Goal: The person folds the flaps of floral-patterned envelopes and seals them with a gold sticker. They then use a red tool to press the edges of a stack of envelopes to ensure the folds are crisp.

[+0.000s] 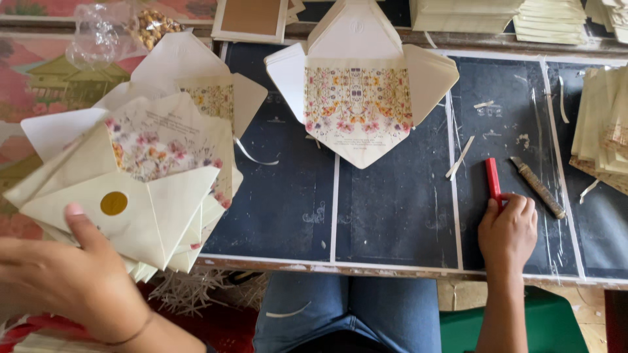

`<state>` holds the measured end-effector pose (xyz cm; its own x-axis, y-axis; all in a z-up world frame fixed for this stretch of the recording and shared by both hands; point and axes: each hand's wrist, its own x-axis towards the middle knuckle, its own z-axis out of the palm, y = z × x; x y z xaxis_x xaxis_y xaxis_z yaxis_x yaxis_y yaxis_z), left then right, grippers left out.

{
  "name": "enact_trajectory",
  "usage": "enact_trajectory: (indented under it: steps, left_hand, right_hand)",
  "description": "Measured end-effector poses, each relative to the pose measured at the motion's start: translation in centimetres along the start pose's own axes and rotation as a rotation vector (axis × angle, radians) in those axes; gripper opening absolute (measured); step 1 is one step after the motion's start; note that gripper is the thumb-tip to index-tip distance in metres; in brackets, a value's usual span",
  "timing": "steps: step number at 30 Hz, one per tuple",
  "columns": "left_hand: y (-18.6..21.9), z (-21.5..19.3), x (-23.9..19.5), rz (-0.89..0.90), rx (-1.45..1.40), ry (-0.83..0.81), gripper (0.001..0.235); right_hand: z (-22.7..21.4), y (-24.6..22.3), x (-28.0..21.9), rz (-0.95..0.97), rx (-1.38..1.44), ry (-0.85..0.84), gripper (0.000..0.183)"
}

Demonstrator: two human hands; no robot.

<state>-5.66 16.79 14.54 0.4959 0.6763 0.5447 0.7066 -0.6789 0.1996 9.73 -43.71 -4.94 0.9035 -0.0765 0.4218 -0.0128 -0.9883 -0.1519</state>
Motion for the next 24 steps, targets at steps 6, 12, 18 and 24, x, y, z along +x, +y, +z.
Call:
enact_trajectory:
  steps: [6, 12, 18, 24]
  left_hand:
    - [20.3, 3.7, -1.8, 0.447, -0.937, -0.082, 0.065]
    - [38.8, 23.7, -0.6, 0.938, -0.555, -0.224, 0.055]
    - [39.2, 28.9, -2.5, 0.978, -0.583, -0.345, 0.053]
    - [39.3, 28.9, -2.7, 0.966, -0.505, -0.365, 0.062]
  right_hand:
    - [-0.7, -0.5, 2.6, 0.183, 0.084, -0.217, 0.025]
    - [-5.1, -6.8, 4.5, 0.367, 0.482, -0.29, 0.015]
    - [-4.9, -10.2, 12.9, -0.058, 0.419, -0.21, 0.044]
    - [0.8, -26.3, 29.0, -0.259, 0.378, -0.246, 0.049]
